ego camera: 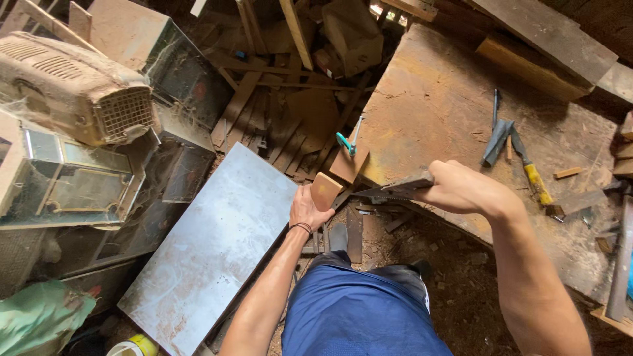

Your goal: The person saws a small piece of wood clamped to a workbench using a hand saw. After cutting, the person uses a metal file to smooth the cut edge of the wood piece.

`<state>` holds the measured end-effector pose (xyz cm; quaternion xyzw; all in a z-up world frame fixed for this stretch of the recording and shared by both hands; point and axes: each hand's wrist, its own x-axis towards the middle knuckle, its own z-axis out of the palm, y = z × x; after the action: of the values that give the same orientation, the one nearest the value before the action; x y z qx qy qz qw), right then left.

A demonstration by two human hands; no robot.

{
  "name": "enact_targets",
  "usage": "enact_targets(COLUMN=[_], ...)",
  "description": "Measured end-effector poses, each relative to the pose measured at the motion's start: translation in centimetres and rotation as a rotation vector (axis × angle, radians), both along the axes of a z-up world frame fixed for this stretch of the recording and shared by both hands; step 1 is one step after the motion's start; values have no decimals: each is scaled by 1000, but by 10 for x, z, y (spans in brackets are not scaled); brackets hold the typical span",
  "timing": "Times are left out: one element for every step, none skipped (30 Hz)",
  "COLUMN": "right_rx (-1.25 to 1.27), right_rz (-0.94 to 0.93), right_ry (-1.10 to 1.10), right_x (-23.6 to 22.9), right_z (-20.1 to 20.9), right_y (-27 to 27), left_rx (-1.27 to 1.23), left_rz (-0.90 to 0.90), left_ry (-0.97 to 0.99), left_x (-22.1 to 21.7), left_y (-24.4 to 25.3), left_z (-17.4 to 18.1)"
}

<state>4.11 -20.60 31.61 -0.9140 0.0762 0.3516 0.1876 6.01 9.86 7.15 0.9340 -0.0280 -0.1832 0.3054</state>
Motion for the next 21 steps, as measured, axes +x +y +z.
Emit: enact_targets(right_rx=[17,34,51,143,234,324,377,432,486,503,521,535,620,699,776,864,952,1043,1086,1133,1180], right_rz=[9,17,24,50,76,102,117,133,149,79,10,-69,-93,-129,-164,-285,-406,-526,-629,-735,-840], right_ry=[2,4,5,-49,-104,-161,-200,-239,-278,-249,-219,-194,-236,-280,-326,-329,-335,-345,-324,-302,-279], right_x=[-1,-1,-2,-2,-2,-1,-1,0,1,1,2,1,3,3,0,-11,-22,-32,-42,-53,-63], right_z=[1,1,0,-2,-5,-9,-12,-15,-18,-21,-24,-25,-29,-34,-36,-39,-42,-46,-49,-54,-59], right_y=[0,-4,-9,-14,-19,-25,-31,-35,-39,-41,-45,-48,-49,-52,-58,-65,-69,-73,-79,-84,-88], left_rx=[-29,-57,-86,-95,-105,-116,-116,-115,-115,-120,-125,-136,-163,-197,-231,-262,-294,-324,-323,-320,-318], left_rz=[11,21,30,52,74,95,119,143,166,173,179,175,208,229,250,234,218,202,156,108,60], left_ry=[-21,-43,-66,-92,-119,-147,-163,-179,-195,-269,-343,-418,-419,-412,-404,-433,-461,-492,-513,-533,-553], left_x=[0,1,1,2,3,7,11,16,22,28,36,45,53,60,68,74,81,88,94,98,101], left_y=[4,8,12,17,21,24,26,30,33,35,36,35,36,33,27,21,12,2,-11,-23,-36], left_z=[2,3,5,6,8,9,11,14,17,21,26,33,43,54,67,81,95,109,123,136,148])
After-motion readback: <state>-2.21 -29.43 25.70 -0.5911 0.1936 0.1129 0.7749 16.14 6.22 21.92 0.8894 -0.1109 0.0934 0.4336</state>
